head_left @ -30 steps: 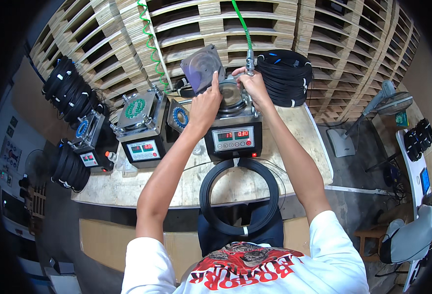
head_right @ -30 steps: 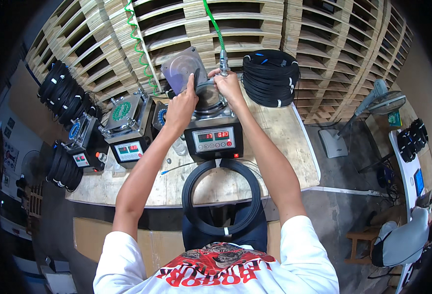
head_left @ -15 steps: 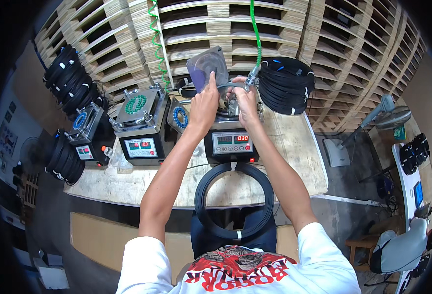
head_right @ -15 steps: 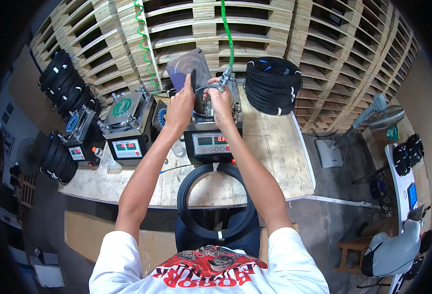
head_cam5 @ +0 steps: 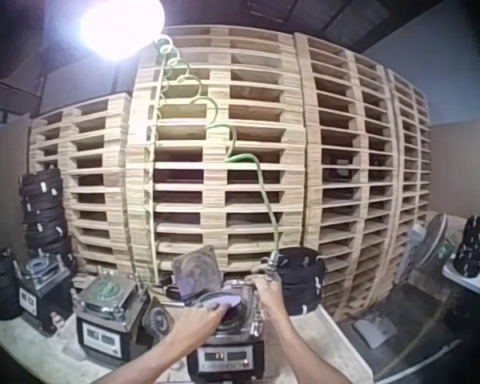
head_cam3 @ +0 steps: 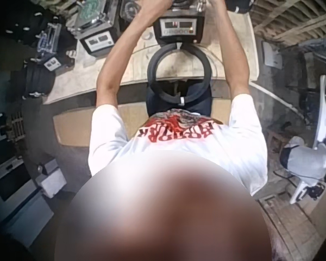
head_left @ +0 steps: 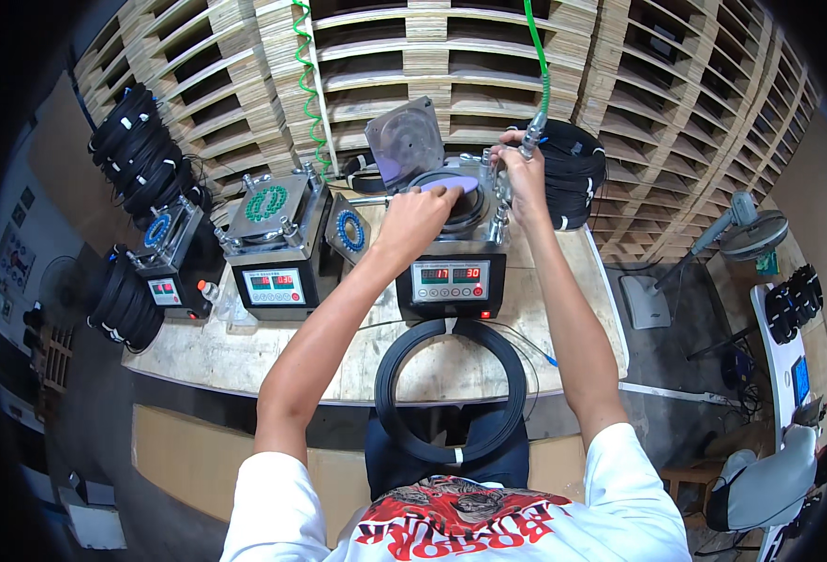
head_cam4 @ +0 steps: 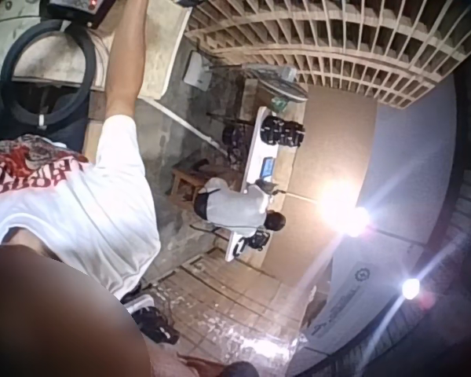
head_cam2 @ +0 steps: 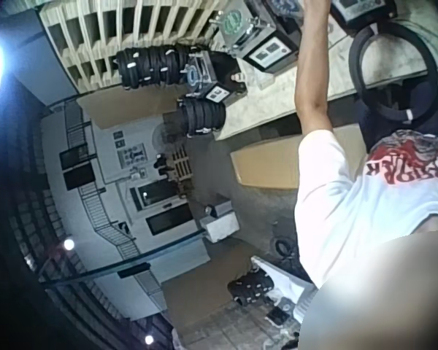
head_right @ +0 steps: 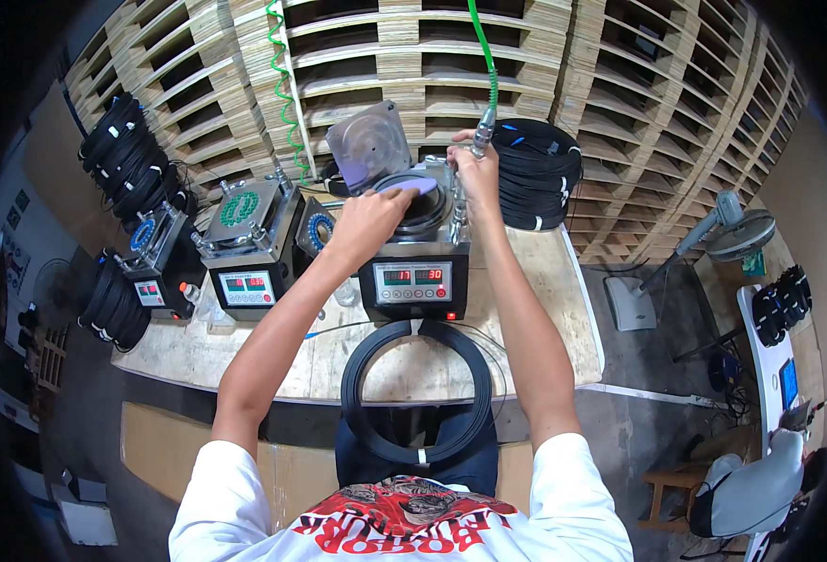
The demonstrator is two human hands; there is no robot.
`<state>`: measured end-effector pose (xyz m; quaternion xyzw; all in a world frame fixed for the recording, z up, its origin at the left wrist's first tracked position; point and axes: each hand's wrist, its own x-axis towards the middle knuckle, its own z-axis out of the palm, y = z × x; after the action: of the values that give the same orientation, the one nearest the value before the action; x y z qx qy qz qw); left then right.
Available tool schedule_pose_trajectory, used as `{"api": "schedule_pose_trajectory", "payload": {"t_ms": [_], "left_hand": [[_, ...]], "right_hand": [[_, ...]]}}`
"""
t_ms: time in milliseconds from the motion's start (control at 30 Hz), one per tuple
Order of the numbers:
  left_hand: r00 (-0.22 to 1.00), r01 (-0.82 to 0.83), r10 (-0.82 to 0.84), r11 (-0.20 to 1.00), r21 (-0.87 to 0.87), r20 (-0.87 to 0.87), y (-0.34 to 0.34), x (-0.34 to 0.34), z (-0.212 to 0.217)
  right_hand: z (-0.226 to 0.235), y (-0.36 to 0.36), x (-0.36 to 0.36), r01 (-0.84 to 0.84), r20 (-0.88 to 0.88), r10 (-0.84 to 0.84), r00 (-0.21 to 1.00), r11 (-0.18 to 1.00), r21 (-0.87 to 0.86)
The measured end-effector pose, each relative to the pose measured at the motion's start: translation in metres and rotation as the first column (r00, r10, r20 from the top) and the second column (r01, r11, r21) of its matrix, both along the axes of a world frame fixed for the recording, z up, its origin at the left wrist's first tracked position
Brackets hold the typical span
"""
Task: Placing cable coils into a machine and securing components.
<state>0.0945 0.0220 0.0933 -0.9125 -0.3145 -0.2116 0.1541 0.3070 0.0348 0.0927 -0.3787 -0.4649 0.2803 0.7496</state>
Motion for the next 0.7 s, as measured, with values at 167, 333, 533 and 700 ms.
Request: {"api": "schedule_pose_trajectory", "payload": {"t_ms": [167, 333, 533, 700], "left_hand": [[0.998, 0.052, -0.051, 0.998, -0.021, 0.022, 0.018, -0.004, -0.025], [0.983, 0.173, -0.164, 0.977, -0.127, 0.078, 0.030, -0.009, -0.025], [0.966, 0.253, -0.249, 0.881, -0.400, 0.065, 0.053, -0.003, -0.016], [0.967, 0.250, -0.252, 0.891, -0.379, 0.045, 0.052, -0.007, -0.012]], "right_hand": [[0.013, -0.014, 0.005, -0.151, -0.038, 0.148, 0.988, 0.986, -0.069], [0.011, -0.024, -0.006, -0.167, -0.023, 0.166, 0.986, 0.980, -0.111], [0.008, -0.019, 0.000, -0.092, 0.050, 0.098, 0.994, 0.989, -0.114], [0.014, -0.023, 0.016, -0.052, 0.082, 0.069, 0.994, 0.980, -0.192]]}}
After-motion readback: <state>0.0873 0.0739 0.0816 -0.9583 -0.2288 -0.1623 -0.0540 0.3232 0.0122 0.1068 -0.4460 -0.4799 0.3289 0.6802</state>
